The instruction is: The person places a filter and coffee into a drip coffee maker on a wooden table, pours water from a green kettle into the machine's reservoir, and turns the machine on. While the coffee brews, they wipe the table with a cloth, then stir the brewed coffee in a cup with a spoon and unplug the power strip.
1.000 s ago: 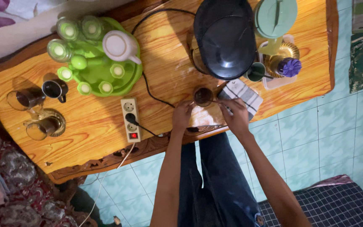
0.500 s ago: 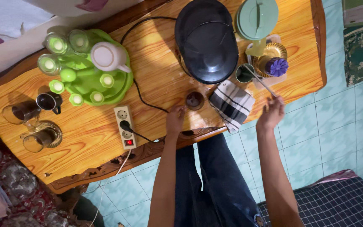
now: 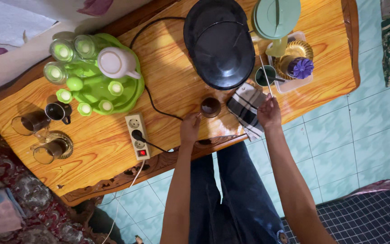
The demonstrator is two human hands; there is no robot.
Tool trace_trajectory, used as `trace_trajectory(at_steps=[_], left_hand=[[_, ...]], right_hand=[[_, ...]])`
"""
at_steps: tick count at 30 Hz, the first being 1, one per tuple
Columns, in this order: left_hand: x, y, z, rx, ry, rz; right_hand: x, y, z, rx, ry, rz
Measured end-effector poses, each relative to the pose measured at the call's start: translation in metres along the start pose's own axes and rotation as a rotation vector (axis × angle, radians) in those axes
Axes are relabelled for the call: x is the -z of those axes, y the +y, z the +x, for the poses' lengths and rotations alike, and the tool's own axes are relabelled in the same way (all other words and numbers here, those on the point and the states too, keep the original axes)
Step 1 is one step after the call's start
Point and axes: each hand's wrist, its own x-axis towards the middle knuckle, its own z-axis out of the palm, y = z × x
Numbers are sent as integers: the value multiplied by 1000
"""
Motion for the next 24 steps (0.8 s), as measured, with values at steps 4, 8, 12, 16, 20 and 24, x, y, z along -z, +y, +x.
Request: trace_trajectory(at_steps=[4,8,12,16,20,24], left_hand=[[1,-1,0,-15,-12,30],[5,0,1,23,-28,8],[8,-4,4,27,-47,24],[13,-18,6,-8,-116,28],[13,-33,2,223,-286,-99],[12,-49,-12,164,-198,-209]], right_hand=[[2,1,1,24,30,91],[2,2,-1,-42,48,140],[3,8,-5,-67,159,207],[10,31,-18,-3,62,76],[19,74,-45,81,-139,-327],[24,115,-76,155,-143,-662]])
